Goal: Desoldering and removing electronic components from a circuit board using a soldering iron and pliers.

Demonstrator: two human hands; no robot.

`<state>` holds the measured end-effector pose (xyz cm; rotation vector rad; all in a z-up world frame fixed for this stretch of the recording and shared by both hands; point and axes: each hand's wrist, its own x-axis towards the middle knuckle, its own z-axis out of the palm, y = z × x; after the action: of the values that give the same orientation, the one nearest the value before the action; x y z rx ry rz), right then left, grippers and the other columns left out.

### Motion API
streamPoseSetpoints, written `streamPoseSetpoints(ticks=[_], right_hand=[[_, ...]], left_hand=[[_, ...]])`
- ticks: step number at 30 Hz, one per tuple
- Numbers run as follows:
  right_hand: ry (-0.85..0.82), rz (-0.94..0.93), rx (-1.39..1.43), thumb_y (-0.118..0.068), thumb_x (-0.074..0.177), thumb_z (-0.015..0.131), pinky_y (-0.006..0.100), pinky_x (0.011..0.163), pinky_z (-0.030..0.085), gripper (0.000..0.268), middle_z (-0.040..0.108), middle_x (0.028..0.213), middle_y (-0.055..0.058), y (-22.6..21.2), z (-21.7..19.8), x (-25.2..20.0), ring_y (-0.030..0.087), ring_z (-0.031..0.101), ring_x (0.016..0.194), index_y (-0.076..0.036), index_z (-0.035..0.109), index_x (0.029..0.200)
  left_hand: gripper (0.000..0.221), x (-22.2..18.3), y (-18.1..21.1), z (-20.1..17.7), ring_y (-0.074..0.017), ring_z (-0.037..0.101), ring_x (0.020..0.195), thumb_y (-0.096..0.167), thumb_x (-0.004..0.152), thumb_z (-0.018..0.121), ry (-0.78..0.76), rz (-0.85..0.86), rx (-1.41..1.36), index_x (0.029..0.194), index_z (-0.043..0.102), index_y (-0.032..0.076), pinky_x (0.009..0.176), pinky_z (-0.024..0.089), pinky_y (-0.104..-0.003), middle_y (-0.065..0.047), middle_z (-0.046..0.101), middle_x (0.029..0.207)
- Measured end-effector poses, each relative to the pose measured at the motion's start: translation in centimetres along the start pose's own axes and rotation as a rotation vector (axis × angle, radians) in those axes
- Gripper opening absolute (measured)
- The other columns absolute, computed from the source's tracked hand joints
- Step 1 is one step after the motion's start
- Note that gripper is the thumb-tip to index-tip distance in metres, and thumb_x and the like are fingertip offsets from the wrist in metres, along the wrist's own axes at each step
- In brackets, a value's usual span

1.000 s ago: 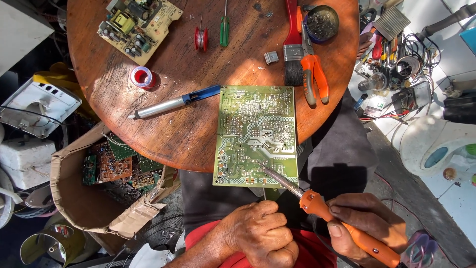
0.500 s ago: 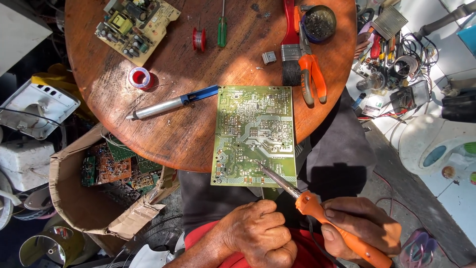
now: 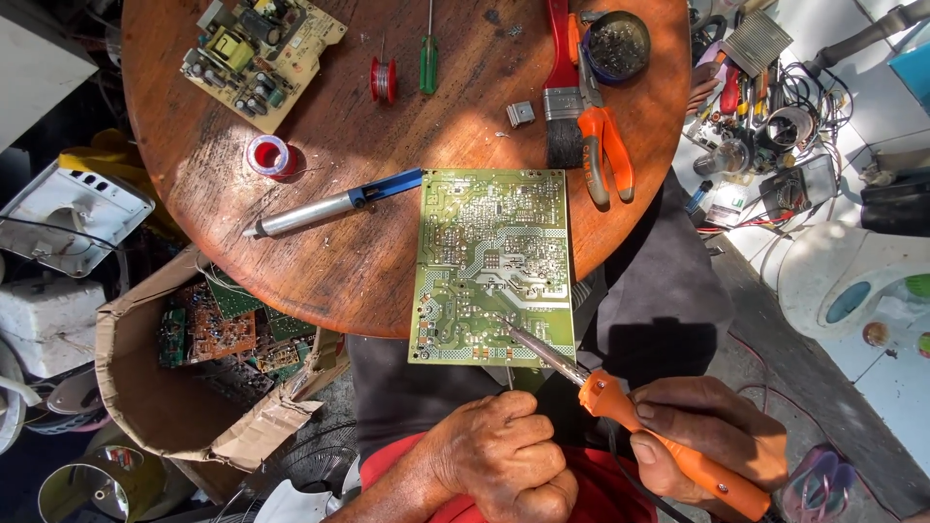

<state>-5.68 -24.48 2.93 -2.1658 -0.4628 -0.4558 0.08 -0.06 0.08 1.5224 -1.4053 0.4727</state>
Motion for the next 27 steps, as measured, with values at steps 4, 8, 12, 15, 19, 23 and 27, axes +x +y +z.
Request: streamPoseSetpoints(ticks=[4, 8, 12, 15, 19, 23, 27], right_hand=[[0.08, 0.041, 0.014, -0.021, 0.082, 0.075, 0.018, 0.066, 0.068, 0.016, 0.075, 0.092, 0.012, -0.2, 0.6, -0.3, 0.017, 0.08, 0.073, -0.01, 0.072, 0.093], [0.045, 0.034, -0.018, -0.021, 0.082, 0.074, 0.019, 0.065, 0.067, 0.016, 0.075, 0.092, 0.013, -1.0, 0.3, 0.4, 0.017, 0.08, 0.073, -0.009, 0.071, 0.092], [0.003, 0.015, -0.052, -0.019, 0.082, 0.074, 0.017, 0.067, 0.067, 0.015, 0.076, 0.092, 0.011, -1.7, -0.1, 1.5, 0.014, 0.08, 0.074, -0.009, 0.072, 0.094], [-0.015, 0.041, -0.057, -0.018, 0.082, 0.074, 0.017, 0.068, 0.067, 0.017, 0.076, 0.095, 0.011, -2.3, -0.3, 1.4, 0.014, 0.08, 0.076, -0.009, 0.073, 0.096], [0.103, 0.032, -0.066, -0.019, 0.082, 0.074, 0.016, 0.062, 0.063, 0.016, 0.075, 0.091, 0.012, -2.2, 1.2, 1.6, 0.014, 0.079, 0.072, -0.007, 0.073, 0.093], [-0.067, 0.097, -0.018, -0.02, 0.082, 0.075, 0.019, 0.074, 0.068, 0.02, 0.076, 0.1, 0.012, -2.1, -0.1, 1.4, 0.016, 0.082, 0.081, -0.009, 0.073, 0.1], [0.039, 0.049, -0.018, -0.02, 0.083, 0.073, 0.017, 0.065, 0.065, 0.017, 0.075, 0.093, 0.012, -1.9, 0.0, 1.6, 0.015, 0.08, 0.074, -0.007, 0.072, 0.094]], left_hand=[[0.021, 0.0, 0.1, -0.1, -0.0192, 0.038, 0.057, -0.003, 0.101, 0.05, -0.016, -0.013, -0.004, 0.086, 0.056, 0.011, 0.057, 0.025, -0.036, -0.001, 0.041, 0.068], [0.027, 0.3, 0.0, -0.2, -0.0201, 0.034, 0.056, -0.006, 0.1, 0.051, 0.024, -0.011, -0.039, 0.079, 0.048, 0.012, 0.055, 0.021, -0.038, -0.002, 0.038, 0.067], [0.023, 0.9, 0.1, -0.6, -0.0202, 0.034, 0.055, -0.007, 0.098, 0.052, 0.048, -0.022, -0.052, 0.08, 0.053, 0.008, 0.055, 0.021, -0.038, -0.003, 0.037, 0.066], [0.027, 1.0, 0.1, -0.6, -0.0204, 0.032, 0.055, -0.01, 0.096, 0.056, 0.053, -0.028, -0.054, 0.077, 0.05, 0.008, 0.055, 0.02, -0.038, -0.003, 0.034, 0.064], [0.033, 1.0, 0.2, -0.6, -0.0204, 0.03, 0.054, -0.012, 0.093, 0.059, 0.059, -0.04, -0.049, 0.072, 0.045, 0.009, 0.054, 0.018, -0.038, -0.002, 0.03, 0.064], [0.027, 1.0, 0.0, -0.7, -0.0202, 0.03, 0.054, -0.01, 0.095, 0.054, 0.072, -0.023, -0.052, 0.075, 0.051, 0.007, 0.054, 0.019, -0.037, -0.003, 0.031, 0.064], [0.028, 0.7, 0.0, -0.5, -0.02, 0.033, 0.055, -0.009, 0.097, 0.055, 0.043, -0.024, -0.055, 0.077, 0.049, 0.01, 0.055, 0.021, -0.038, -0.002, 0.037, 0.066]])
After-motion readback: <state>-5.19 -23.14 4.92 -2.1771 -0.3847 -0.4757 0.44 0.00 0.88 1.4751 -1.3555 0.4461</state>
